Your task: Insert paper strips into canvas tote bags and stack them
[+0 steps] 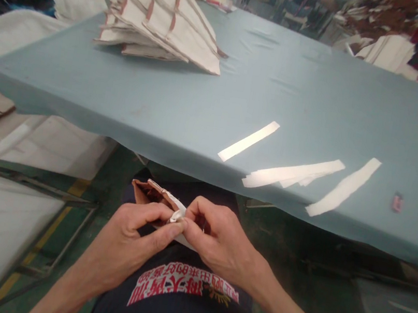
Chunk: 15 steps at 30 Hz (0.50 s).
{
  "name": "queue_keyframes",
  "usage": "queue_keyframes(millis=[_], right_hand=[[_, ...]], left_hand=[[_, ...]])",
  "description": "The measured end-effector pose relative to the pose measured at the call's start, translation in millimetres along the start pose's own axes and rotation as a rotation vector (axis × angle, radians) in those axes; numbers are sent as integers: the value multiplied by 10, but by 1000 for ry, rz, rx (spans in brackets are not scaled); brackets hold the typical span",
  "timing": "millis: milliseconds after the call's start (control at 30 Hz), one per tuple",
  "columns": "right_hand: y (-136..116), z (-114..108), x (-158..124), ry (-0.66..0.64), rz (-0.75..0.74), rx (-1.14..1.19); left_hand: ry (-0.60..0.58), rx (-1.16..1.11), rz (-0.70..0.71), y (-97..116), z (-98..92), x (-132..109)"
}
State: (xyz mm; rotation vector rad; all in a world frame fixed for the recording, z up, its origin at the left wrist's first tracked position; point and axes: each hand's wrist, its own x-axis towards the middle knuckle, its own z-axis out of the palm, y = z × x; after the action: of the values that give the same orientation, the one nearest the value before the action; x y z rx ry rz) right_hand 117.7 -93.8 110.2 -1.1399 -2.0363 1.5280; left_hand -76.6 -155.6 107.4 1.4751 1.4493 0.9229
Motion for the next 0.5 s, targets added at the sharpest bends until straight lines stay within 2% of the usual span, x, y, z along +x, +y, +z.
queue_keyframes(millis=[233,367,500], right_hand=[[-40,43,14,13,104,30],[-23,149,10,84,10,-21],[36,334,-32,229,-190,-202]], left_hand=[[26,30,20,-74,-16,-33],[112,-7,-5,-92,19,-53],[209,-106,-23,-139,105,-87]])
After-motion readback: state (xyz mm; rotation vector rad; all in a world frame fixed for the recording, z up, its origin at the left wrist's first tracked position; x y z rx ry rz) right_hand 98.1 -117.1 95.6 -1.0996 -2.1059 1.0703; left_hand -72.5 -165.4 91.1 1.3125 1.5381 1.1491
